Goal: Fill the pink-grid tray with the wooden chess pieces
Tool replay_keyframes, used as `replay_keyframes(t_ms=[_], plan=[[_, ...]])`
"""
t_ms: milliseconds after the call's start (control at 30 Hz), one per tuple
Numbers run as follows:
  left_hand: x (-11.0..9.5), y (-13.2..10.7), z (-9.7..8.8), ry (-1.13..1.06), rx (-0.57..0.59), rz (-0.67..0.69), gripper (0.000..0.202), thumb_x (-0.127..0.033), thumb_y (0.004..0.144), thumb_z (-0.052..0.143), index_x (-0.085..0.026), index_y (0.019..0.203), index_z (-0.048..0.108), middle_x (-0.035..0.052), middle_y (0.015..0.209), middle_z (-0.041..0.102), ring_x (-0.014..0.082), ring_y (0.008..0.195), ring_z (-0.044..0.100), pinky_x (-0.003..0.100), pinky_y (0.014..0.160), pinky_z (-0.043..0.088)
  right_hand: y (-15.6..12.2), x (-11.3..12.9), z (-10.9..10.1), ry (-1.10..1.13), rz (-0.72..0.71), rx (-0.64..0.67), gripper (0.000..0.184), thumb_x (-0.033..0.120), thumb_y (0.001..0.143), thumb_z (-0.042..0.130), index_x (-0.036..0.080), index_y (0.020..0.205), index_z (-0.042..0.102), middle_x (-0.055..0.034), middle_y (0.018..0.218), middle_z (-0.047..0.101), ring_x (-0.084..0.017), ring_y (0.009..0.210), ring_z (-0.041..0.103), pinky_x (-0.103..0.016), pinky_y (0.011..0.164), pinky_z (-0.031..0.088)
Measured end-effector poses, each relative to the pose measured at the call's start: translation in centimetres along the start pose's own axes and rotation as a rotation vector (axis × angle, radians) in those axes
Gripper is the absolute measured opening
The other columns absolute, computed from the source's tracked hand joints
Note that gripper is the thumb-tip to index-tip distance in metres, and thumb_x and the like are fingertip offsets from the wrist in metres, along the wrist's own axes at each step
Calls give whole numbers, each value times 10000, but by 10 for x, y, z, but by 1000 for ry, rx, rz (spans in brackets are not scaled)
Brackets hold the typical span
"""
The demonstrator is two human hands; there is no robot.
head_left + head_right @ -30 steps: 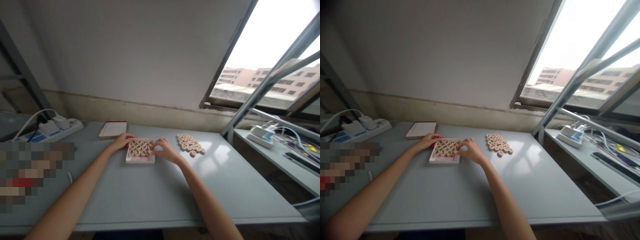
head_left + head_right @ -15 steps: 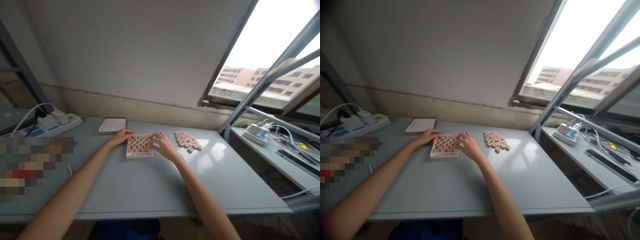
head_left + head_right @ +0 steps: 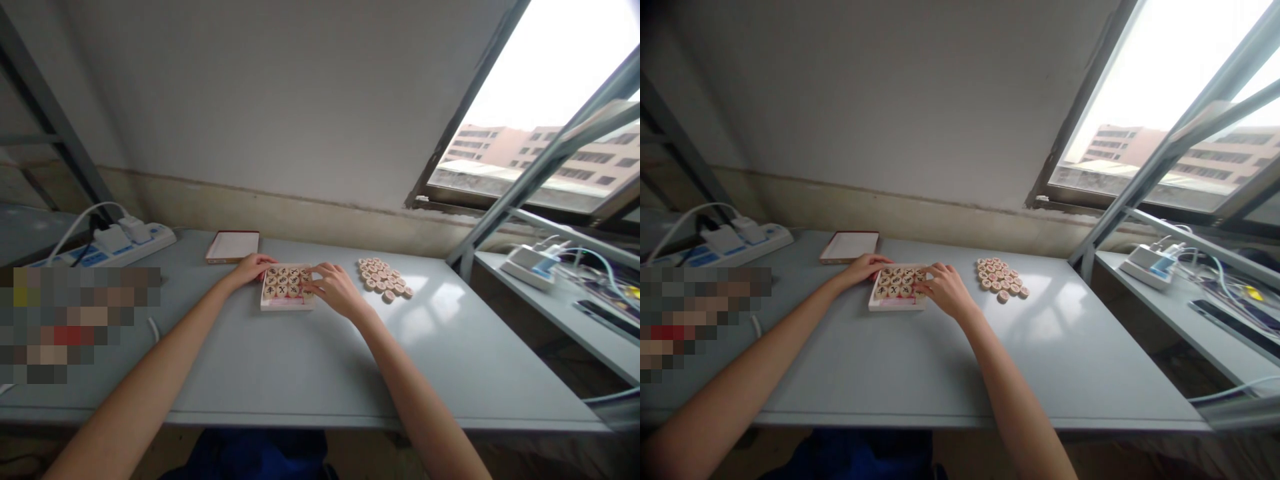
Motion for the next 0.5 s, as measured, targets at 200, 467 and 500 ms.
replay_keyframes(t_ms=[200, 467, 500], plan=[[3, 3, 0, 32, -7, 24, 377, -295, 672, 494, -61, 946, 604, -39, 442, 456, 60, 382, 368, 175, 389, 260, 0, -1, -5, 42, -2, -46, 276, 387, 853, 398, 272, 913, 642, -6, 1114, 533, -172, 1007, 425, -319, 822, 326], [9, 6, 1, 51, 5, 31, 397, -353, 676, 486, -78, 935, 607, -49, 426, 427, 64, 386, 363, 175, 390, 248, -2, -2, -5, 49, -12, -38, 333, 408, 850, 396, 233, 768, 667, 4, 1122, 541, -171, 1052, 412, -331, 861, 295], [8, 6, 1, 54, 1, 32, 400, -359, 673, 488, -78, 931, 608, -49, 427, 429, 66, 388, 363, 176, 391, 247, -2, -2, -4, 59, -7, -28, 321, 406, 847, 404, 235, 781, 666, 1, 1129, 535, -171, 1053, 413, -329, 862, 296]])
Point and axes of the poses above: each hand's wrist, its own y-axis towards the middle knuckle, its own z-axis out of the palm, x = y × z, the point moved 7 cm from there along y, towards the middle knuckle
